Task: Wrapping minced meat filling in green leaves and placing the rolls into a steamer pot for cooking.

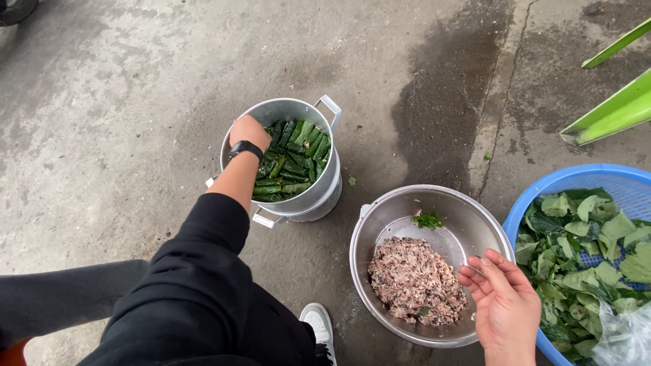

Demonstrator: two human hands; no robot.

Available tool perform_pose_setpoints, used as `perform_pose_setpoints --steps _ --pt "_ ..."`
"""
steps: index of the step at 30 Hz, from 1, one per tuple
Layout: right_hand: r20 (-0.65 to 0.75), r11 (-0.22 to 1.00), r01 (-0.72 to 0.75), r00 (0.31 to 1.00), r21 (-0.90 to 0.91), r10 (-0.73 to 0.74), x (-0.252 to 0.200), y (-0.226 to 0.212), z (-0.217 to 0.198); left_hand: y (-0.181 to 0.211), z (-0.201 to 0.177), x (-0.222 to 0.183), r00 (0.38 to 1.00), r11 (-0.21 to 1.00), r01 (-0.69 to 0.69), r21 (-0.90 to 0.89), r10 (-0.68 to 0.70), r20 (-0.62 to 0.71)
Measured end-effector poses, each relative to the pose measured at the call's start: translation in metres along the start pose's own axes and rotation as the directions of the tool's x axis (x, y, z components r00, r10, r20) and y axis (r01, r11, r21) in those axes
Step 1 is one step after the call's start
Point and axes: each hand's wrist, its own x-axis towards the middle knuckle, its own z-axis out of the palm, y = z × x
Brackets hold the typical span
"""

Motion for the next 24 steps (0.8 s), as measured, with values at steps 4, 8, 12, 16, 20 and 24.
perform_pose_setpoints --steps 4,8,12,16,20,24 --pt "0.046 0.998 0.021 0.999 0.06 -0.024 -0.012 -0.006 0.013 0.022 -0.061 -0.046 0.905 0.773 0.136 -0.62 0.158 0.395" --pt "0.175 0.993 0.041 0.983 0.109 -0.059 -0.03 -0.012 0.032 0.054 -0.102 -0.131 0.73 0.259 0.31 -0.915 0.551 0.404" --pt "0.248 0.975 0.167 0.948 0.143 -0.199 -0.066 -0.025 0.061 0.085 -0.124 -0.236 0.624 0.156 0.331 -0.93 0.703 0.341" --pt "0.292 0.933 0.316 0.888 0.173 -0.355 -0.097 -0.042 0.077 0.105 -0.117 -0.3 0.534 0.108 0.381 -0.918 0.785 0.314" --pt "0.268 0.87 0.478 0.828 0.119 -0.492 -0.115 -0.06 0.066 0.12 -0.113 -0.349 0.507 0.076 0.421 -0.904 0.807 0.304" --pt "0.241 0.827 0.559 0.795 0.066 -0.557 -0.118 -0.076 0.043 0.127 -0.109 -0.37 0.504 0.056 0.402 -0.914 0.82 0.272"
